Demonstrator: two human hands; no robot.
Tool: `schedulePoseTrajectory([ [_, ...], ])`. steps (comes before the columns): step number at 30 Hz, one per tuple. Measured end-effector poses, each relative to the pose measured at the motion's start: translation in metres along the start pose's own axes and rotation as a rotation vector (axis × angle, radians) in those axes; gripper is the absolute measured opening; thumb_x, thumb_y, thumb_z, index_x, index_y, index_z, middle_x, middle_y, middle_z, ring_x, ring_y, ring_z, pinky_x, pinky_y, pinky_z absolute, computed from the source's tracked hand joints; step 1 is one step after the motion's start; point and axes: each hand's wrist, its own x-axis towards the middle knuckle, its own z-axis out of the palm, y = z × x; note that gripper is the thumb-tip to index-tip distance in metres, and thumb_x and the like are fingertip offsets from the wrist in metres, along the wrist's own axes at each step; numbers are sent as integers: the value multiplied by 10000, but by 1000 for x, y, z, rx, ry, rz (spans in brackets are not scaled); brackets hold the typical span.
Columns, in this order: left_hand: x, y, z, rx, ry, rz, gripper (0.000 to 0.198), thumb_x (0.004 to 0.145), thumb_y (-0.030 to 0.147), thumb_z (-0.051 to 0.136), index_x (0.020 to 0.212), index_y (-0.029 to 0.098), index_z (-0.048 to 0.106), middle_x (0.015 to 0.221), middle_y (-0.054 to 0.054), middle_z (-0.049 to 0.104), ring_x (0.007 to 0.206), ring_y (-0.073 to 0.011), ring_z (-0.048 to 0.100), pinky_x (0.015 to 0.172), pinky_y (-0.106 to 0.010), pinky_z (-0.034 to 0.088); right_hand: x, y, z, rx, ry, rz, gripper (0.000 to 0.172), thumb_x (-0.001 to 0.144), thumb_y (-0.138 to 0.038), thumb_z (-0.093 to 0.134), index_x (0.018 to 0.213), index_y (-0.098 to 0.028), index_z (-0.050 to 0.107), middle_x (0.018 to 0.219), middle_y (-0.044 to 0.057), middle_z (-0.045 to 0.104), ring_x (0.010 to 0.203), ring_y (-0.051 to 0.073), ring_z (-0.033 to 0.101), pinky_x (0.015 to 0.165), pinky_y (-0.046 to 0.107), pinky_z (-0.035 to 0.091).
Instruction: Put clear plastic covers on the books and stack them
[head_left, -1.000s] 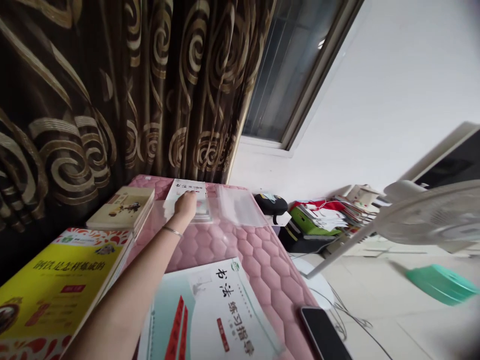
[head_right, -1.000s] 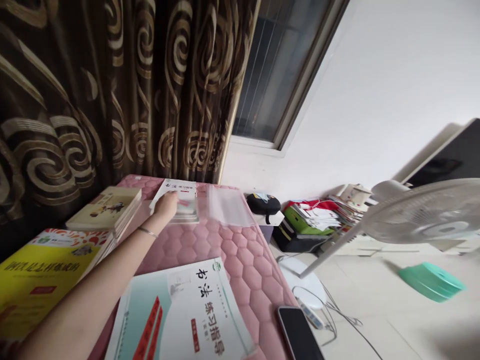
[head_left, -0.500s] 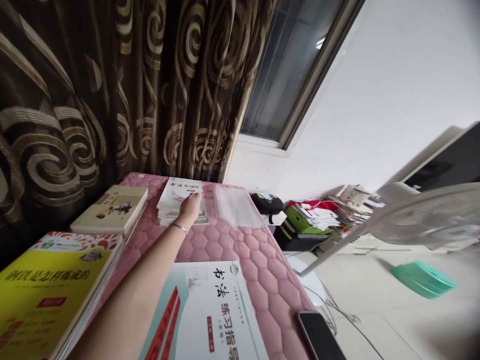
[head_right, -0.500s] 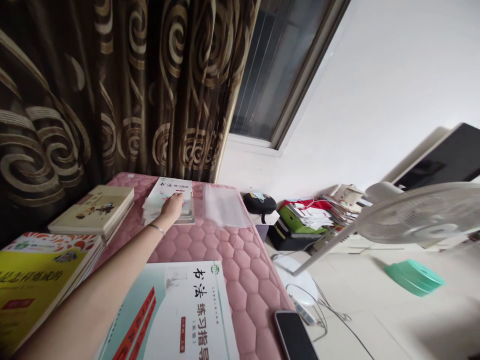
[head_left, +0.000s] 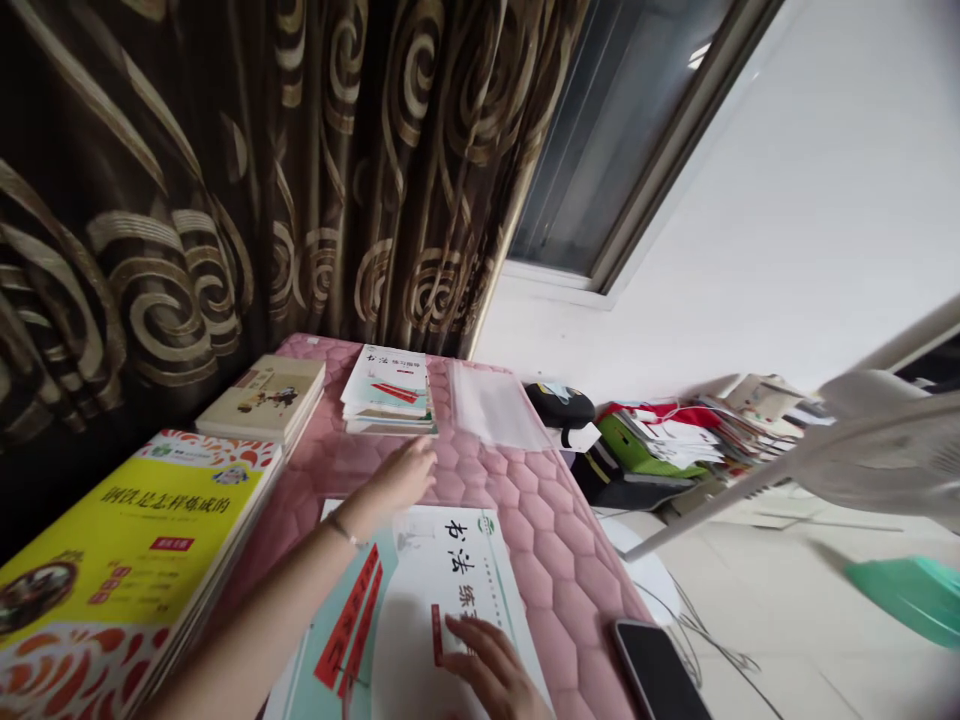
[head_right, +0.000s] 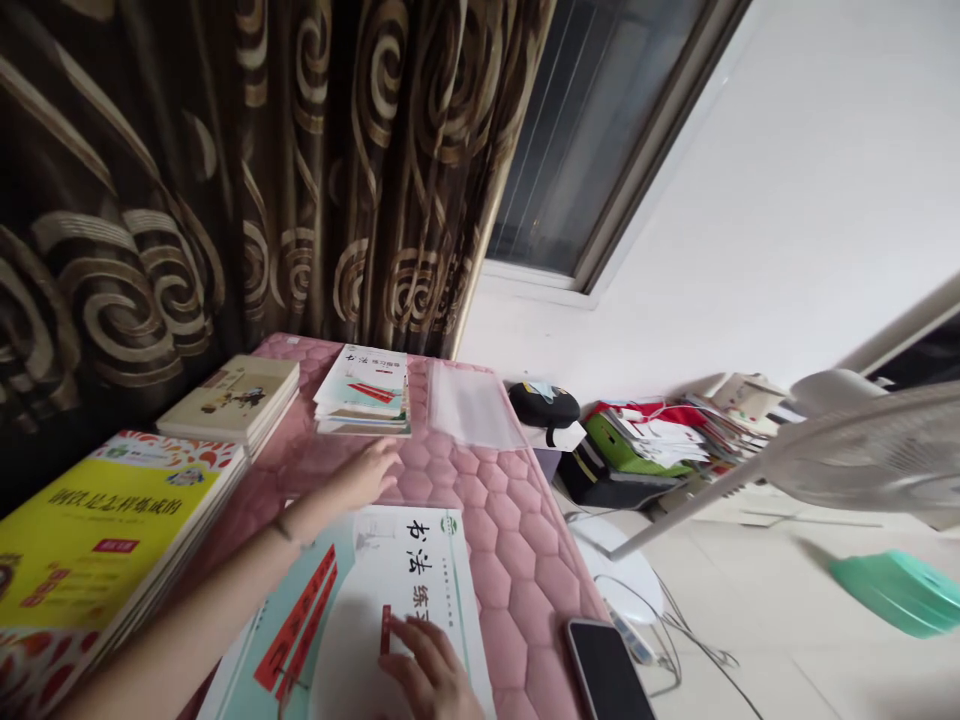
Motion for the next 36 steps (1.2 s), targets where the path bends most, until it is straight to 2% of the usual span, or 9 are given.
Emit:
schedulePoseTrajectory([
  [3, -57, 18, 4, -22, -89, 26, 298, 845, 248, 657, 1133, 174, 675, 1445, -125, 518, 1364, -253, 463, 1155, -361, 361, 5, 18, -4, -232, -89, -34, 592, 777, -477, 749, 1322, -299, 605, 1544, 116, 388, 1416, 423, 330, 1084, 580, 403],
  [6, -113, 31, 4, -75, -283, -5, 506, 795, 355, 718, 1268, 204, 625, 1543, -131, 416, 1478, -334, 259, 1209, -516, 233, 7, 15, -8, -286, -189, 70, 763, 693, -501, 810, 1384, -299, 557, 1584, 131, 281, 1442, 458, 217, 1123, 647, 292],
  [8, -142, 35, 2, -83, -403, -88, 689, 701, 401, 790, 1337, 243, 579, 1594, -118, 330, 1498, -372, 162, 1202, -592, 182, 10, 5, -11, -274, -246, 121, 783, 662, -470, 833, 1377, -297, 566, 1591, 120, 266, 1456, 438, 191, 1154, 641, 230],
  [11, -169, 33, 1, -71, -495, -181, 863, 593, 363, 840, 1392, 282, 524, 1639, -87, 210, 1507, -373, 68, 1196, -603, 176, 14, -13, -16, -263, -275, 188, 706, 662, -336, 812, 1335, -281, 604, 1595, 95, 273, 1473, 399, 181, 1184, 621, 165],
  [15, -178, 25, 2, -99, -531, -188, 966, 575, 326, 822, 1462, 273, 443, 1654, -74, 79, 1507, -362, -20, 1201, -599, 124, 22, -37, -27, -258, -314, 260, 689, 664, -250, 754, 1337, -266, 606, 1587, 92, 302, 1480, 384, 174, 1186, 620, 151],
  [21, -175, 22, -3, -169, -552, -189, 944, 579, 287, 784, 1462, 251, 454, 1650, -85, 54, 1501, -358, -51, 1208, -570, 82, 26, -60, -43, -216, -331, 314, 636, 673, -250, 748, 1298, -295, 639, 1582, 71, 328, 1485, 355, 185, 1190, 575, 184],
  [26, -176, 23, -10, -198, -559, -175, 889, 594, 258, 741, 1444, 260, 480, 1646, -66, 38, 1501, -349, -44, 1202, -575, 114, 26, -63, -46, -227, -315, 292, 619, 699, -259, 736, 1308, -308, 632, 1570, 62, 351, 1484, 339, 201, 1193, 556, 183],
  [32, -176, 18, -5, -180, -554, -155, 914, 554, 283, 767, 1428, 250, 501, 1646, -89, 61, 1502, -364, -9, 1195, -578, 144, 22, -59, -45, -226, -281, 271, 670, 669, -234, 767, 1318, -314, 621, 1569, 66, 350, 1483, 337, 203, 1191, 541, 201],
  [36, -176, 18, -2, -166, -531, -132, 928, 526, 234, 763, 1418, 254, 511, 1648, -91, 78, 1498, -379, -21, 1188, -603, 131, 19, -51, -41, -223, -237, 226, 615, 692, -224, 745, 1289, -327, 643, 1552, 46, 392, 1475, 324, 239, 1191, 521, 223],
])
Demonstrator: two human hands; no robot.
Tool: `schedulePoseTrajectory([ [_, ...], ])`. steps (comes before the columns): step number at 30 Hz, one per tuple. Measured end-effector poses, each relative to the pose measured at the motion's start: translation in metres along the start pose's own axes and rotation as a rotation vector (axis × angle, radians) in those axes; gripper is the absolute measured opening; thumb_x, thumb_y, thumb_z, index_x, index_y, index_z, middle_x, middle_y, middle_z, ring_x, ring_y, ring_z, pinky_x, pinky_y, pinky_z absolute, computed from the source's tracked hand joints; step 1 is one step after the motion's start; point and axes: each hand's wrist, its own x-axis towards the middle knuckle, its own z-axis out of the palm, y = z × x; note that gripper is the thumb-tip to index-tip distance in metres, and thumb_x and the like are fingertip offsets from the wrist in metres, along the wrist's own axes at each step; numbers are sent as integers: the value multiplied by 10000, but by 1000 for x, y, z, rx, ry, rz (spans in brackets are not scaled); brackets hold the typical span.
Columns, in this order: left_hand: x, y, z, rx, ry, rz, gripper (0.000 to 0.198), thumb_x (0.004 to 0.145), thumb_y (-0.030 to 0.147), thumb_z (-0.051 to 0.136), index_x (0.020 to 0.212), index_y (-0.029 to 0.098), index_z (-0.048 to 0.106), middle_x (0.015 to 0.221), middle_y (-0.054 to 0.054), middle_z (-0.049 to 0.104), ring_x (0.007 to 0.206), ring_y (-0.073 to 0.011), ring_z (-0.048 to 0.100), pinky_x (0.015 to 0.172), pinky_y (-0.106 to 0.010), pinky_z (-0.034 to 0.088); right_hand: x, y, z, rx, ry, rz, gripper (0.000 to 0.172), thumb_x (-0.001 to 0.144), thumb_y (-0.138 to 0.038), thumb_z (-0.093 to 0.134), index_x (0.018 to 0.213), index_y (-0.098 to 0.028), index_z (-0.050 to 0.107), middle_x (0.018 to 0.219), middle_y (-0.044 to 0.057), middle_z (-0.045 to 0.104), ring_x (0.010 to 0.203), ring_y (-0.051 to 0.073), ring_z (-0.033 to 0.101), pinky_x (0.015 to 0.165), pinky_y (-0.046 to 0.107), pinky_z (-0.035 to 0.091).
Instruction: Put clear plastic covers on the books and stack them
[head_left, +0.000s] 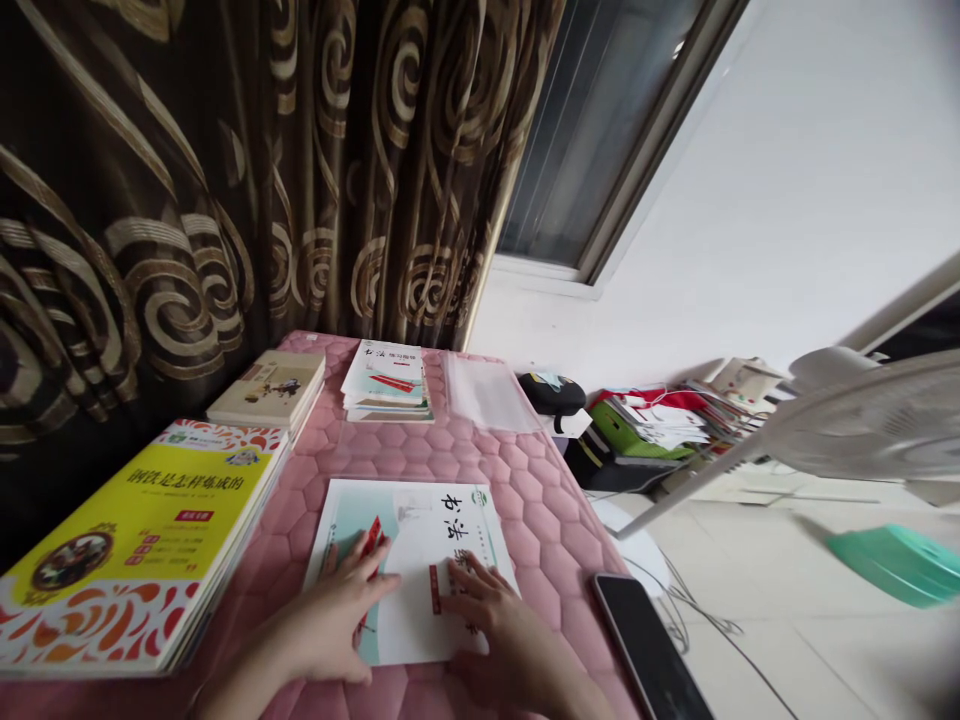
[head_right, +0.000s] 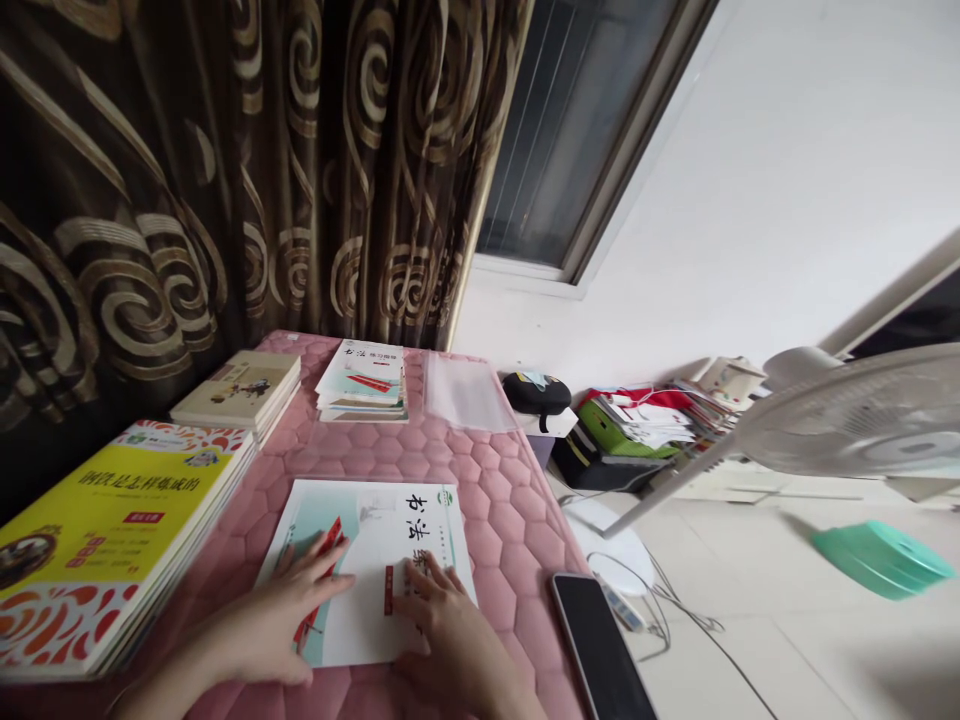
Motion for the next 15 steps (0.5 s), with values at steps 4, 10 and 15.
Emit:
schedulePoseTrajectory([
  [4, 0, -1, -1, 0, -6, 11, 902, 545, 216, 722, 1421, 251, 509, 1648, -83, 77, 1500, -378, -1, 1186, -598, 147, 1, 6, 2, 3, 13, -48, 548, 704, -255, 753, 1241, -331, 675, 1534, 34, 428, 1472, 324, 251, 1191, 510, 231],
  [10, -2, -9, -4, -59, 16, 57, 775, 580, 243, 703, 1347, 238, 591, 1631, -87, 197, 1502, -376, 86, 1178, -550, 236, 0, 3, -11, 42, 23, -185, 239, 822, -205, 651, 1001, -311, 768, 1258, 22, 675, 1274, 253, 545, 1175, 438, 276],
  [15, -5, -23, -14, -205, 171, 39, 293, 746, 341, 599, 968, 236, 758, 1394, -95, 603, 1298, -291, 539, 1072, -391, 399, 3, 1, -22, 93, 90, -97, 297, 959, -281, 473, 881, -246, 758, 837, 23, 741, 769, 162, 674, 807, 282, 494],
])
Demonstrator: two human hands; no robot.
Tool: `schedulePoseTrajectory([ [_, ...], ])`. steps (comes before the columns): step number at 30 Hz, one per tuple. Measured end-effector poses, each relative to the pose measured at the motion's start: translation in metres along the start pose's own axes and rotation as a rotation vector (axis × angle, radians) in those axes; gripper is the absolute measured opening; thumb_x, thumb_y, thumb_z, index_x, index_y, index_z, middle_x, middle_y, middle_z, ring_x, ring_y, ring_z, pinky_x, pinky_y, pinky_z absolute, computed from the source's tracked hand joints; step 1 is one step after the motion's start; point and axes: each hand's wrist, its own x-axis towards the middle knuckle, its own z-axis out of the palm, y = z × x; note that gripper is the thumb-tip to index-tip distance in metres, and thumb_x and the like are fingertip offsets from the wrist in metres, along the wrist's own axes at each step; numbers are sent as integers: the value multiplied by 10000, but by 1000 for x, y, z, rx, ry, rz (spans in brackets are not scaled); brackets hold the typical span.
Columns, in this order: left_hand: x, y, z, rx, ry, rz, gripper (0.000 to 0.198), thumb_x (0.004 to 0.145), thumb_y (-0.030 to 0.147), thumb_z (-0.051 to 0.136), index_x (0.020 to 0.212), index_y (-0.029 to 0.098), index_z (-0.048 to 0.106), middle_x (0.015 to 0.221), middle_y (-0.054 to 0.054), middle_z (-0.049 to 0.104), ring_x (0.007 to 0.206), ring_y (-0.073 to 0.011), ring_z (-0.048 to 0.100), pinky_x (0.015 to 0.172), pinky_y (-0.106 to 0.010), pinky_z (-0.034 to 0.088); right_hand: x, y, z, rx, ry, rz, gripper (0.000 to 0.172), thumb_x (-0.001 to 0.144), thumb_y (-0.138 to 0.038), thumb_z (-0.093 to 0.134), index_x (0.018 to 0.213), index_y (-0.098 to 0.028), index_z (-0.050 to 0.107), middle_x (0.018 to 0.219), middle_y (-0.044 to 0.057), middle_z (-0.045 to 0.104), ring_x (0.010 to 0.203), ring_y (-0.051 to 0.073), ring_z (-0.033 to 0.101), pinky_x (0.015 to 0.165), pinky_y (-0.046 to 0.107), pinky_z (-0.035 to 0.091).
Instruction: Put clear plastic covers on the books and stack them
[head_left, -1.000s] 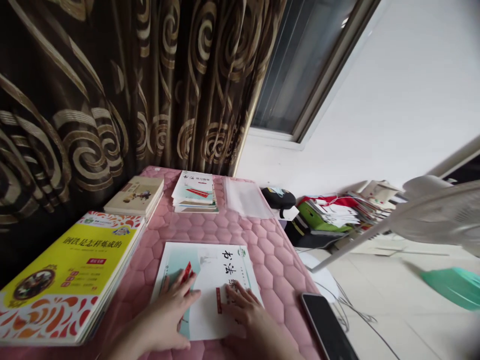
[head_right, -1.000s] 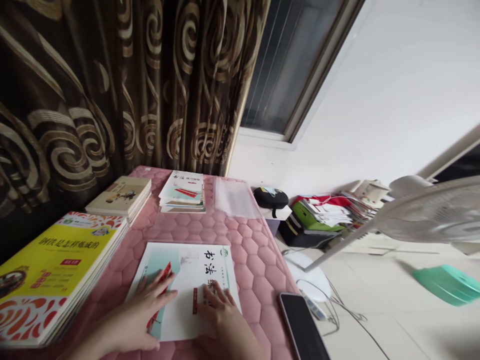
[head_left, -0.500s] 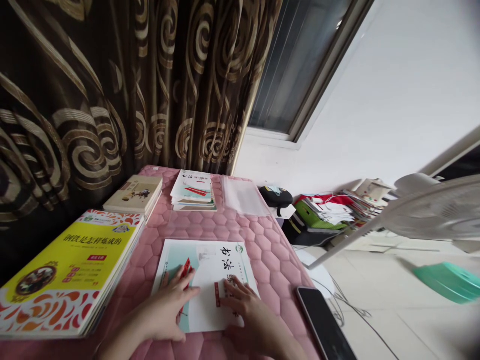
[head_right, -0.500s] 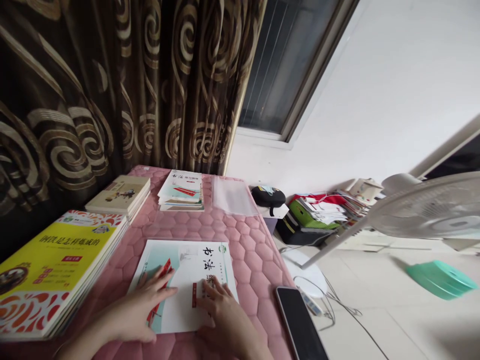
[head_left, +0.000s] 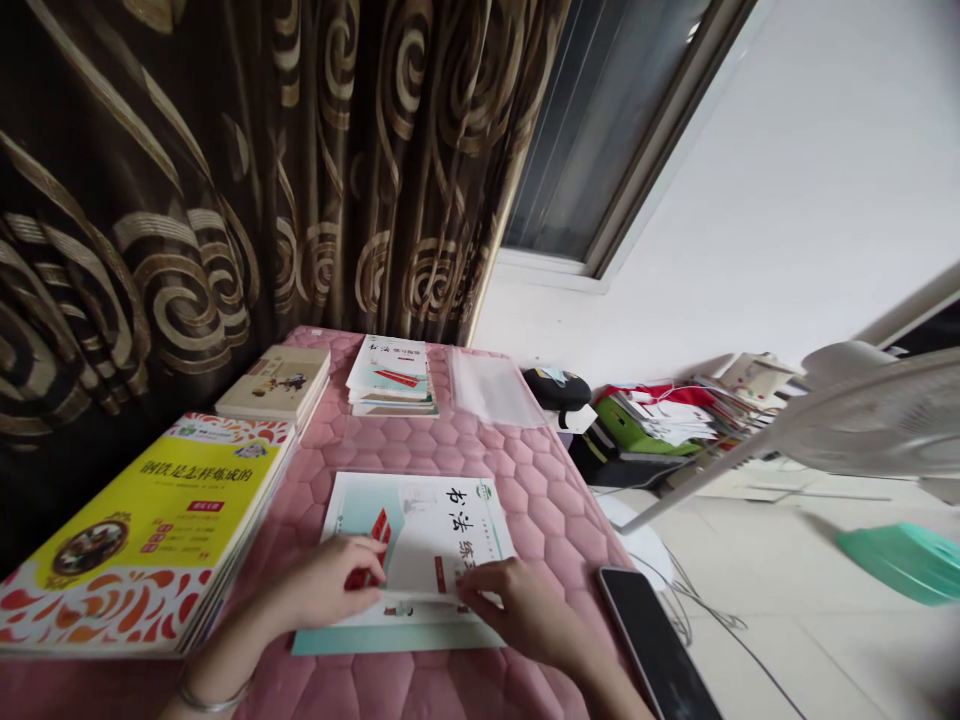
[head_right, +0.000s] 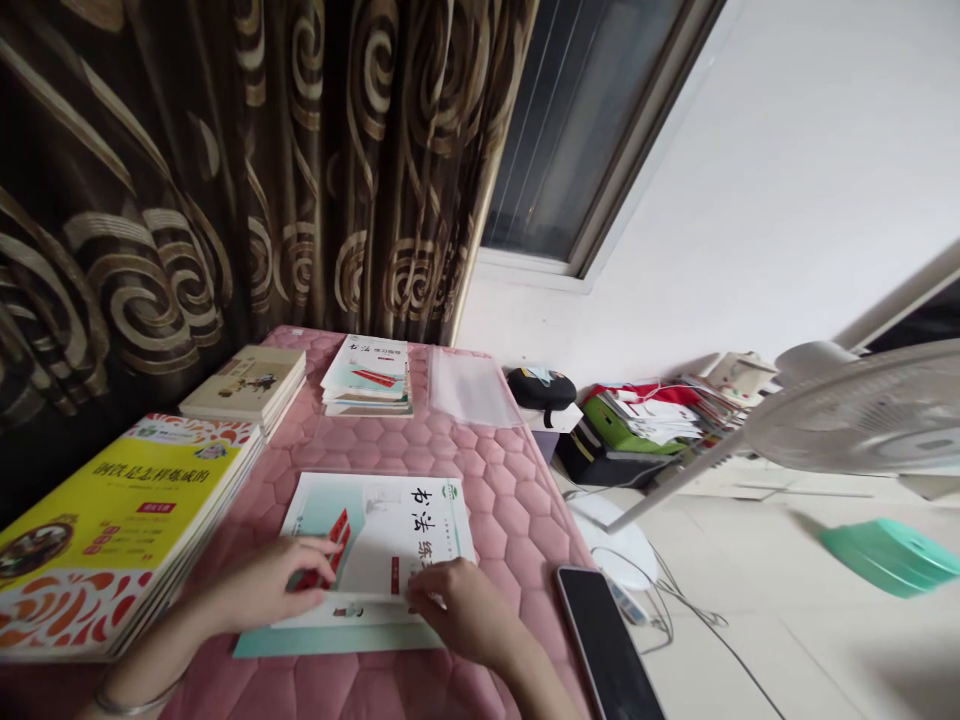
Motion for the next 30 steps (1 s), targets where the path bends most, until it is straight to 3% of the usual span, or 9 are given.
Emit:
schedulePoseTrajectory([
  [2, 0, -4, -7, -42, 101, -3, 251, 791, 357, 543, 818, 215, 748, 1142, -83, 740, 1070, -244, 668, 953, -333, 456, 5, 2, -3, -16, 74, 81, 290, 953, -292, 478, 879, -229, 752, 841, 37, 746, 760, 172, 671, 721, 258, 476],
  [4, 0, -7, -14, -35, 175, -39, 273, 800, 379, 523, 763, 198, 724, 930, -62, 764, 908, -222, 685, 818, -299, 467, 11, 4, -6, -28, 127, 110, 278, 945, -295, 488, 877, -220, 747, 851, 43, 749, 755, 176, 669, 687, 249, 457],
  [8, 4, -11, -21, 4, 257, -166, 278, 763, 405, 531, 707, 178, 682, 723, -23, 702, 742, -195, 640, 631, -261, 383, 23, 4, -14, -52, 183, 101, 265, 929, -283, 508, 826, -203, 740, 803, 38, 744, 703, 169, 645, 632, 250, 411],
  [13, 19, -17, -17, -94, 296, -260, 238, 634, 415, 633, 601, 180, 604, 547, 34, 551, 604, -159, 533, 538, -244, 278, 33, -5, -23, 2, 168, 182, 180, 875, -288, 591, 815, -204, 738, 786, 20, 736, 718, 161, 635, 597, 238, 375],
  [17, 22, -19, -19, -254, 314, -259, 266, 531, 392, 717, 541, 194, 541, 510, 57, 493, 557, -142, 474, 511, -238, 262, 37, -9, -27, 9, 145, 292, 91, 789, -277, 680, 799, -197, 722, 788, 10, 724, 714, 150, 617, 569, 224, 344],
  [22, 8, -15, -33, -468, 388, -180, 398, 608, 571, 692, 661, 177, 665, 661, -5, 659, 702, -209, 591, 614, -263, 404, 41, -8, -34, 11, 133, 328, 136, 807, -300, 641, 747, -188, 688, 742, 3, 695, 678, 132, 582, 544, 217, 312],
  [26, 0, -15, -36, -577, 412, -195, 403, 588, 564, 709, 722, 185, 691, 750, -31, 722, 805, -253, 643, 693, -291, 467, 43, -11, -41, -5, 131, 337, 160, 826, -293, 593, 746, -183, 679, 689, 2, 672, 640, 129, 571, 537, 218, 310],
  [30, 8, -28, -27, -666, 428, -176, 396, 598, 519, 718, 778, 167, 692, 818, -63, 749, 858, -285, 668, 751, -337, 497, 48, -13, -44, -63, 117, 323, 191, 863, -310, 570, 783, -183, 688, 741, 30, 693, 668, 160, 606, 556, 238, 364],
])
